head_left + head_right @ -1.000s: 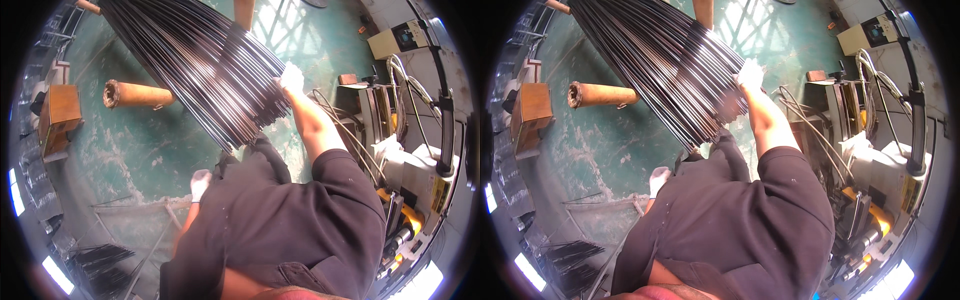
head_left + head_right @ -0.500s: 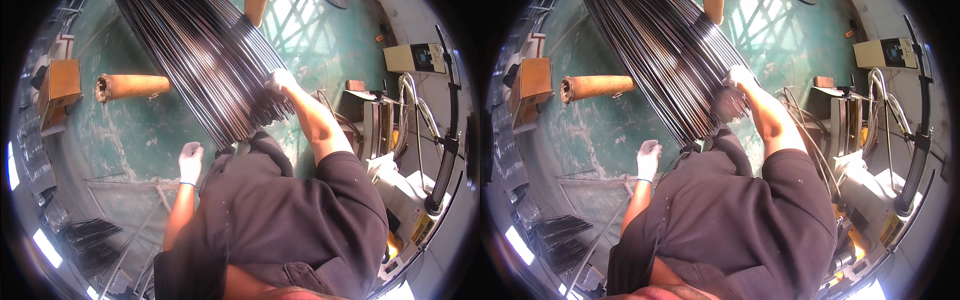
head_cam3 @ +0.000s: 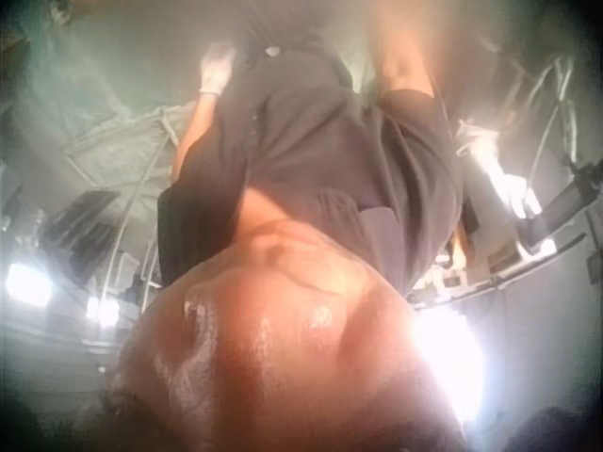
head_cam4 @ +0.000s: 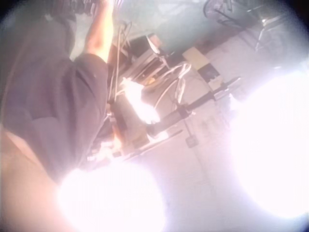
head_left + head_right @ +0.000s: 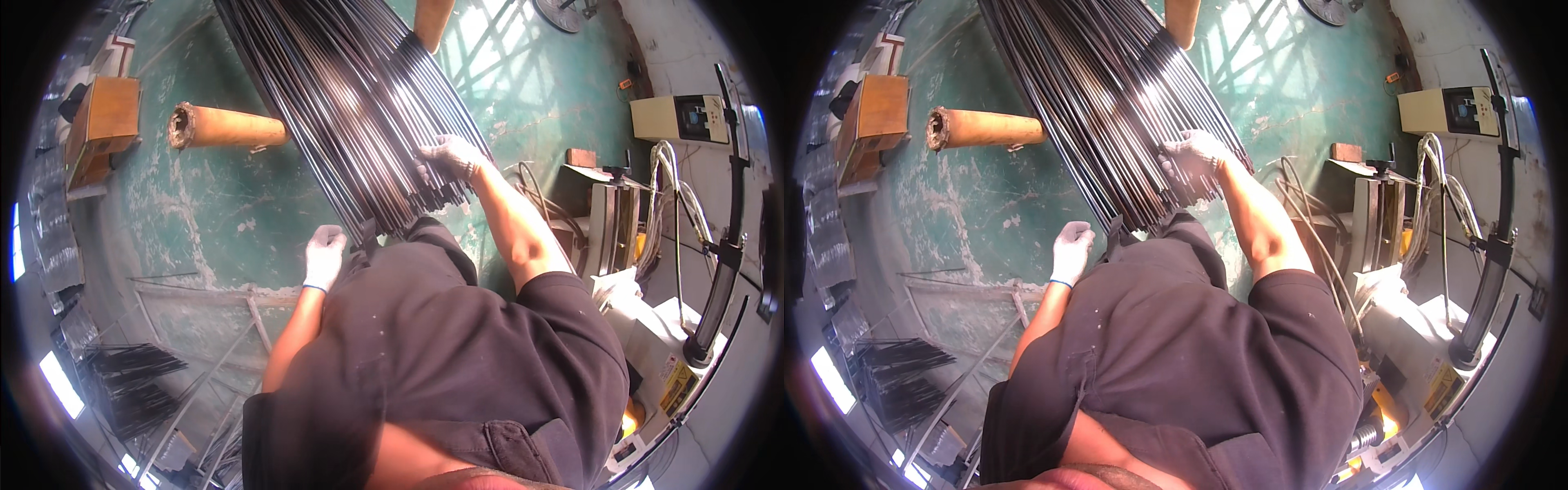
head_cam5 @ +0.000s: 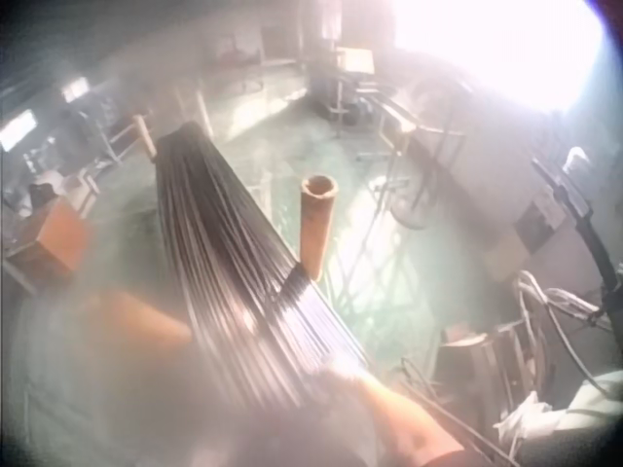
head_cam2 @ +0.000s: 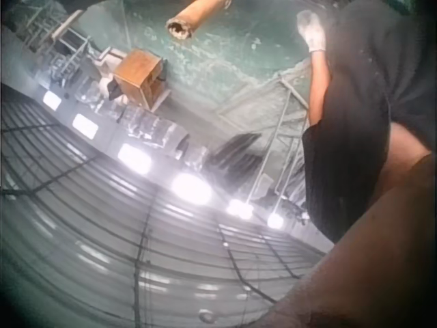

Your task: The person handles bundles of long metal rods, separates them, and feeds them into a bending machine to form curved pieces. They then measure the bent rods against a wooden board and place them on a rack.

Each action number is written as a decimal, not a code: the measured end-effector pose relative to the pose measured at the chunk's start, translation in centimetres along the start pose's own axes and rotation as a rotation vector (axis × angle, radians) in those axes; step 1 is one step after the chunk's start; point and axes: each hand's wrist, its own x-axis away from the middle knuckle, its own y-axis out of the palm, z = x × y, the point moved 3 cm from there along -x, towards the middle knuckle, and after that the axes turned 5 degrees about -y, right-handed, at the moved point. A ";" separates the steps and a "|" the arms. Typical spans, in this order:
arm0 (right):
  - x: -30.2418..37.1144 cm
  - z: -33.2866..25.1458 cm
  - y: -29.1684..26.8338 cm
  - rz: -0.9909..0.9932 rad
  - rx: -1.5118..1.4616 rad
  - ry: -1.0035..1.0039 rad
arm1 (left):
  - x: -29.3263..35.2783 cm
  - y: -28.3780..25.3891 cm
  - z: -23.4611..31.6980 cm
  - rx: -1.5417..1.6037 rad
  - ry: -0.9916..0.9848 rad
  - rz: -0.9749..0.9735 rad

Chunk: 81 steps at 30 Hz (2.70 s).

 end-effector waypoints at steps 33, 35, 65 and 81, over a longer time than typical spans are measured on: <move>43.4 47.4 25.1 1.708 1.308 0.176 | -4.4 8.8 8.5 0.609 -0.244 -0.713; 46.1 48.4 23.9 1.688 1.265 0.188 | 0.3 10.1 9.2 0.537 -0.240 -0.764; 75.9 47.1 8.5 1.632 -1.145 -1.802 | 28.9 42.7 33.1 0.557 -0.258 -1.769; 85.3 50.7 0.3 2.042 -1.161 -1.717 | 29.2 50.9 38.0 0.317 0.227 -1.719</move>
